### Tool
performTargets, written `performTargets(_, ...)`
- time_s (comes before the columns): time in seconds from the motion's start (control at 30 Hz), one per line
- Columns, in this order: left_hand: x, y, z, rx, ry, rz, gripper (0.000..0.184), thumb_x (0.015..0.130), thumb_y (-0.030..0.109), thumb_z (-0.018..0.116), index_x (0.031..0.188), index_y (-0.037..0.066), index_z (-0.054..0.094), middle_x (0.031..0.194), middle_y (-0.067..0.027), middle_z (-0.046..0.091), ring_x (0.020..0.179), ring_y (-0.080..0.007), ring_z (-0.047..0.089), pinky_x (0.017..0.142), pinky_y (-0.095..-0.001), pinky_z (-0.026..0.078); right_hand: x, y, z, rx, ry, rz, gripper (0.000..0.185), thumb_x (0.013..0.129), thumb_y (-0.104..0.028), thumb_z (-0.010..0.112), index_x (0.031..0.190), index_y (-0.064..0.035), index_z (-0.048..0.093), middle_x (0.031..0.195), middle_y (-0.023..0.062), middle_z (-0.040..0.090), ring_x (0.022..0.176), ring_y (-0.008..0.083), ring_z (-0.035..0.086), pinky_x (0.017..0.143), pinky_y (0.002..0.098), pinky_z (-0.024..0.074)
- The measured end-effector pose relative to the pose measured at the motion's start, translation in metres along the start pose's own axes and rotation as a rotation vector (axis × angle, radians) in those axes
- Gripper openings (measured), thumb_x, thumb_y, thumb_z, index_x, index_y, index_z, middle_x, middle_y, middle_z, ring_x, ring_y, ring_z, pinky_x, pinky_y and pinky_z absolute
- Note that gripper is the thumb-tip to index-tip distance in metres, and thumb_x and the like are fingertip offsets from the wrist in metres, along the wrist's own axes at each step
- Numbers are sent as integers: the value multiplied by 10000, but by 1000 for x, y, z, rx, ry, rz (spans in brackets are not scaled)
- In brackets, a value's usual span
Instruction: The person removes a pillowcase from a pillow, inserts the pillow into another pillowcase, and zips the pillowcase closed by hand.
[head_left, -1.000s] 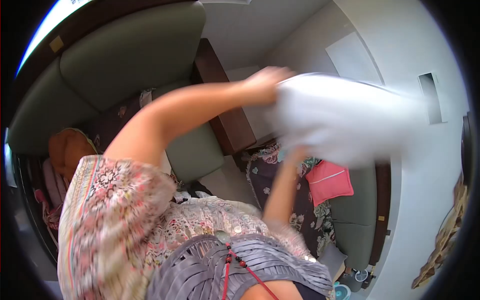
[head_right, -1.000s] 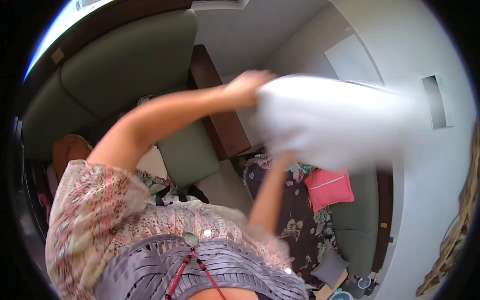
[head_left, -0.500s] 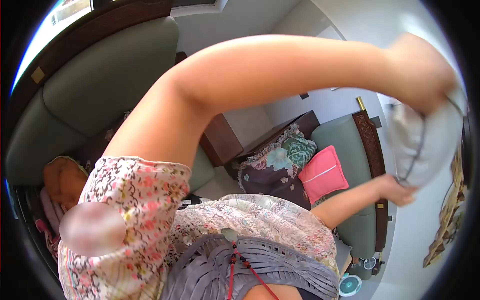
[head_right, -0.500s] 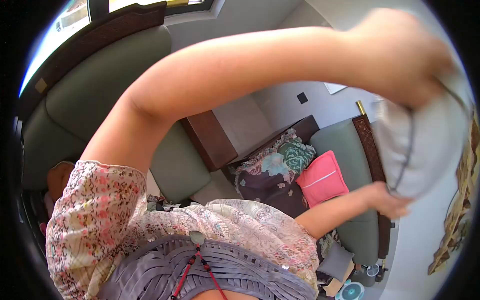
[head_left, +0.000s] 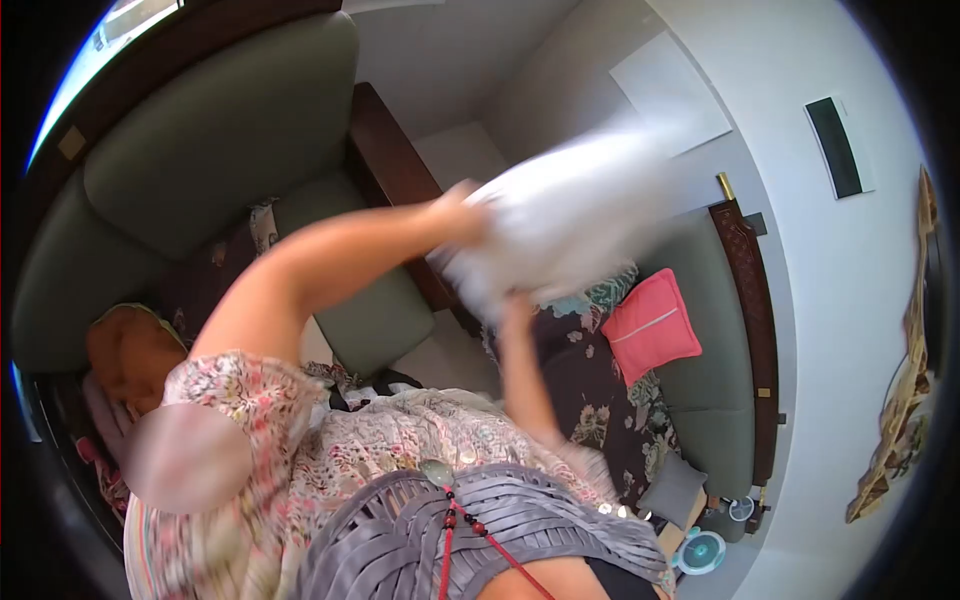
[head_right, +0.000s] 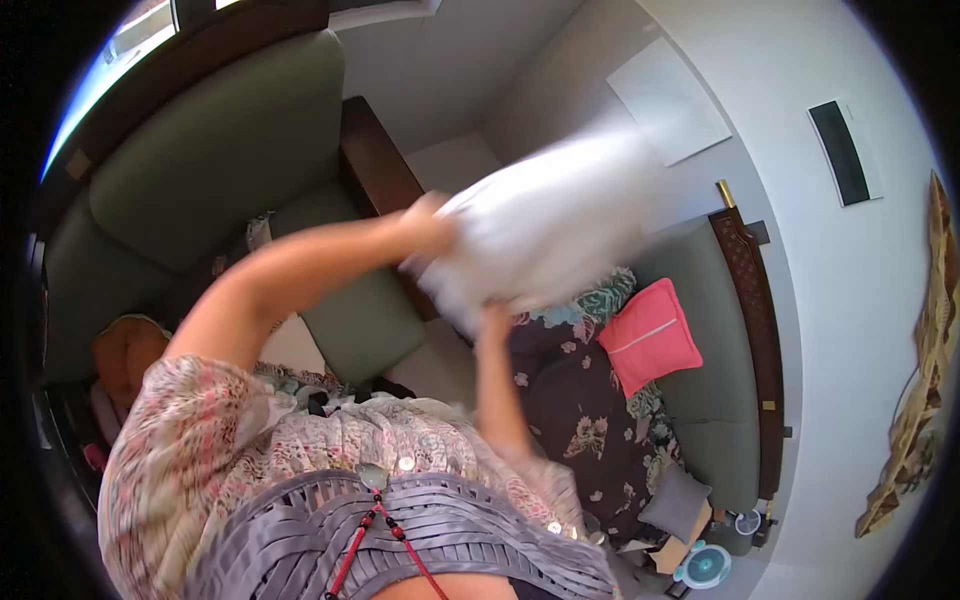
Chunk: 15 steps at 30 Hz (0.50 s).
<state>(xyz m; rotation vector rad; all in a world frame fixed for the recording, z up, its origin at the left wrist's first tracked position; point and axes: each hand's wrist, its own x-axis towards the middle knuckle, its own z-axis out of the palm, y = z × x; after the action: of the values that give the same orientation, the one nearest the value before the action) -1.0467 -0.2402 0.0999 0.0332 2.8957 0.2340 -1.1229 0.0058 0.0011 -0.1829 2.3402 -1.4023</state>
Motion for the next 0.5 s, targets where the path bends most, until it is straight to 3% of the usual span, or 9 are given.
performTargets(0.03, -92, 38, 19, -42, -149, -260, 406, 775, 216, 466, 1156, 83, 513, 1121, -85, 543, 1093, -181, 473, 873, -305, 391, -54, 36, 17, -274, -20, -188, 346, 748, -253, 531, 881, 65, 561, 814, 175, 592, 722, 274, 574, 599, 377, 444)
performTargets(0.07, -123, 44, 59, -105, -336, -473, 384, 731, 145, 473, 1101, 85, 559, 1025, -121, 588, 979, -215, 555, 789, -332, 449, -73, 66, 22, 116, -157, 270, 368, 748, -273, 530, 856, 76, 575, 795, 216, 606, 737, 301, 595, 636, 377, 436)
performTargets(0.1, -144, 44, 59, -902, -191, -808, 366, 691, 127, 492, 1041, 87, 592, 923, -149, 614, 895, -246, 595, 741, -395, 470, -66, 57, 17, 118, -157, 260, 368, 748, -273, 530, 856, 76, 575, 795, 216, 606, 737, 301, 595, 636, 377, 436)
performTargets(0.13, -147, 41, 53, -875, -163, -828, 327, 680, 130, 483, 981, 80, 602, 894, -154, 618, 845, -275, 605, 733, -411, 469, -56, 36, 20, -125, -118, -19, 375, 747, -281, 536, 829, 83, 574, 780, 238, 598, 726, 313, 598, 641, 377, 435)
performTargets(0.17, -146, 41, 65, -641, 221, -669, 238, 690, 141, 496, 896, 64, 588, 819, -166, 611, 784, -316, 599, 693, -407, 469, -50, 21, 17, -369, -61, -287, 385, 746, -290, 542, 803, 90, 573, 764, 261, 591, 715, 325, 601, 646, 377, 434)
performTargets(0.23, -143, 40, 12, -737, 590, -562, 220, 681, 134, 527, 886, 68, 575, 775, -164, 601, 725, -351, 574, 648, -395, 464, -62, -44, -2, -217, 77, -324, 390, 773, -324, 542, 766, 65, 579, 716, 254, 582, 719, 390, 583, 630, 391, 437)
performTargets(0.33, -174, 78, -71, -652, 724, -407, 185, 701, 108, 561, 870, 33, 559, 722, -165, 575, 669, -325, 569, 601, -346, 455, -80, -105, -20, -23, 253, -511, 300, 803, -253, 543, 788, 45, 569, 685, 199, 587, 655, 331, 579, 588, 358, 429)
performTargets(0.4, -213, 95, -55, -789, 916, -237, 135, 707, 100, 566, 817, 28, 536, 711, -185, 548, 683, -356, 560, 576, -383, 443, -105, -127, -27, -7, 233, -568, 258, 798, -223, 553, 795, 35, 564, 681, 185, 576, 650, 324, 567, 587, 355, 428)
performTargets(0.5, -283, 119, 29, -991, 872, -465, 193, 726, 138, 599, 869, 17, 552, 723, -175, 568, 673, -341, 571, 582, -369, 446, -130, -107, -16, -61, 70, -688, 202, 787, -188, 573, 798, 13, 553, 671, 163, 548, 640, 313, 544, 581, 353, 423)
